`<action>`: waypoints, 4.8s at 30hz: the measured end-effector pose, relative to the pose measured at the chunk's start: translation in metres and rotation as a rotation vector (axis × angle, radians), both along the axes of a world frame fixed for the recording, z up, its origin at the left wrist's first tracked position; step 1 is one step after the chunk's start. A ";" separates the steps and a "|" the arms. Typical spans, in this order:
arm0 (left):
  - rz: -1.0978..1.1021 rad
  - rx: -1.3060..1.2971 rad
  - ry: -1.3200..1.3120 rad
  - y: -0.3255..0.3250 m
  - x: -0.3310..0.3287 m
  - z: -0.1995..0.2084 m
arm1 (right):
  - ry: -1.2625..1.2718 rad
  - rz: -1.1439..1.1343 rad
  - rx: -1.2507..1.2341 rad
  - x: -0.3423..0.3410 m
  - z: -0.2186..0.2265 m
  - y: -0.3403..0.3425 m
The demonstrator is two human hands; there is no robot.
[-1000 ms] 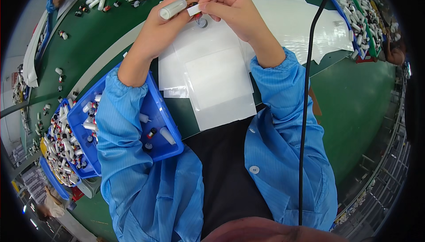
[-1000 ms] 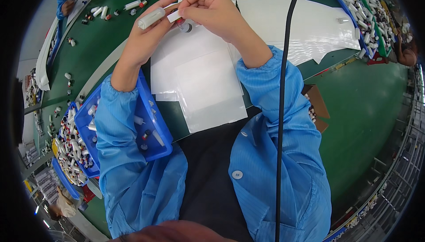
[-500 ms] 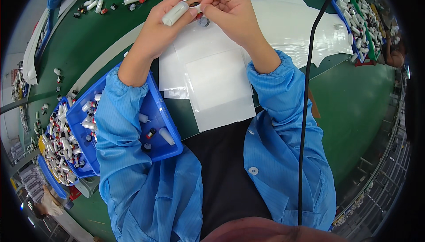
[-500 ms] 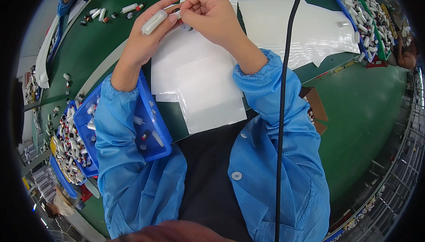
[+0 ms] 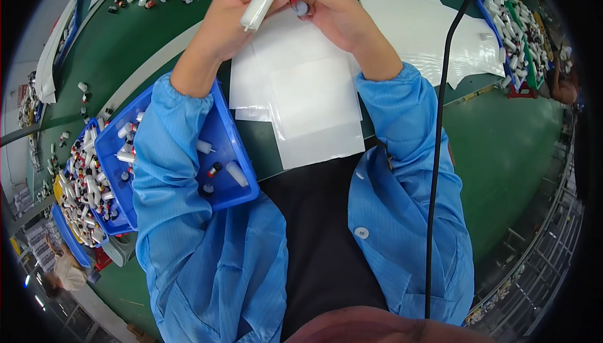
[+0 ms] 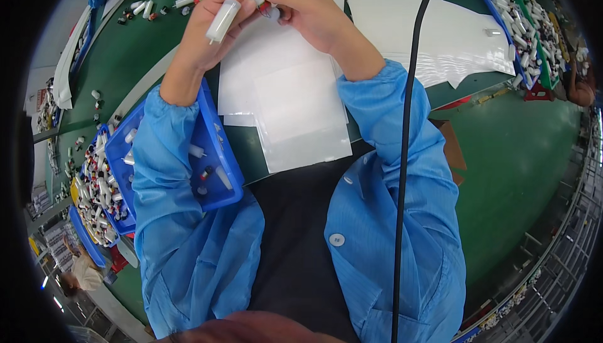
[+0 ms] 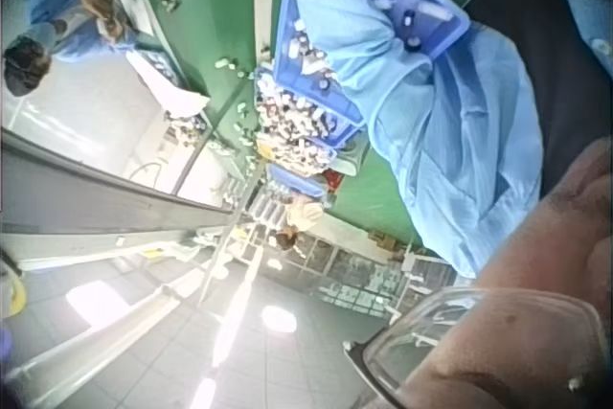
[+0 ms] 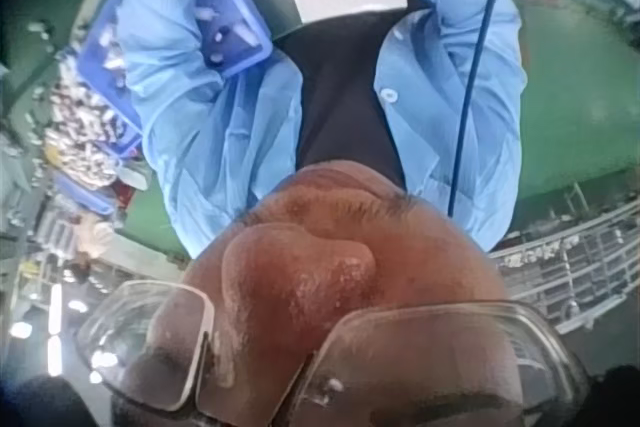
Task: The recorder is assembling small electronic or mechanical parts, specifically placing a white cylindrical component into a small assembly with a red base.
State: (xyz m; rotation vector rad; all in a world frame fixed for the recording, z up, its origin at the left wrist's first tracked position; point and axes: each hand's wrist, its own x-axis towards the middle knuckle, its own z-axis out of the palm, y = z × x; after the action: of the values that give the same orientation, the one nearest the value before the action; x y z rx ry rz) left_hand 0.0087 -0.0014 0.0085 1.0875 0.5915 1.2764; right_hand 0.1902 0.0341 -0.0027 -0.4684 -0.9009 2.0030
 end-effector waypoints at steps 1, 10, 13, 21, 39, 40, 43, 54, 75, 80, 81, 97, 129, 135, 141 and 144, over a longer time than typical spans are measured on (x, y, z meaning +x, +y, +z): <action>0.082 -0.130 -0.049 -0.004 0.003 0.014 | -0.111 -0.078 0.049 0.000 0.004 -0.002; 0.669 0.065 0.984 -0.006 -0.236 0.039 | -1.374 0.024 1.362 -0.008 -0.002 -0.113; 0.794 -0.162 1.312 -0.036 -0.337 0.005 | -1.342 0.030 1.346 -0.012 -0.010 -0.112; 0.790 0.081 1.632 0.030 -0.286 -0.047 | -1.442 -0.119 1.498 -0.017 -0.005 -0.124; 0.978 -0.606 1.586 0.116 -0.317 -0.072 | -1.560 -0.228 1.660 -0.020 0.001 -0.142; 1.011 -0.519 1.637 0.117 -0.324 -0.083 | -1.595 -0.186 1.642 -0.019 0.002 -0.142; 0.952 -0.280 1.780 0.122 -0.368 -0.090 | -1.652 -0.096 1.598 -0.021 0.007 -0.141; 0.237 -0.530 1.289 0.091 -0.288 -0.009 | -1.603 -0.065 1.439 -0.020 0.003 -0.121; 0.061 -0.151 1.038 -0.031 -0.212 0.043 | -1.533 -0.101 1.596 -0.012 0.008 -0.131; 0.420 -0.060 1.808 0.020 -0.225 -0.029 | -1.509 -0.078 1.584 -0.008 0.009 -0.129; 0.392 -0.086 1.760 0.025 -0.225 -0.028 | -1.494 -0.079 1.576 -0.005 0.007 -0.127; 0.268 -0.257 -0.116 0.013 -0.041 0.031 | -0.505 -0.643 0.956 -0.040 -0.016 -0.018; 0.067 -0.149 -0.096 0.007 -0.011 0.000 | -0.471 -0.709 0.981 -0.033 -0.028 -0.023; 0.081 -0.141 0.182 0.002 -0.006 -0.003 | -0.688 -0.843 1.210 -0.026 -0.019 -0.020; 0.147 -0.101 0.233 0.002 -0.006 -0.008 | -0.774 -0.763 1.364 -0.025 -0.016 -0.023; 0.135 -0.139 0.201 0.002 -0.007 -0.006 | -0.791 -0.764 1.376 -0.024 -0.013 -0.022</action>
State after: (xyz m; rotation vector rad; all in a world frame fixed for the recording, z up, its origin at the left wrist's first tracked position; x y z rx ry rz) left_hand 0.0019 0.0006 0.0022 1.0813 0.9057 1.2295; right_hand 0.1662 0.0125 -0.0160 -0.6159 -1.9116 0.1995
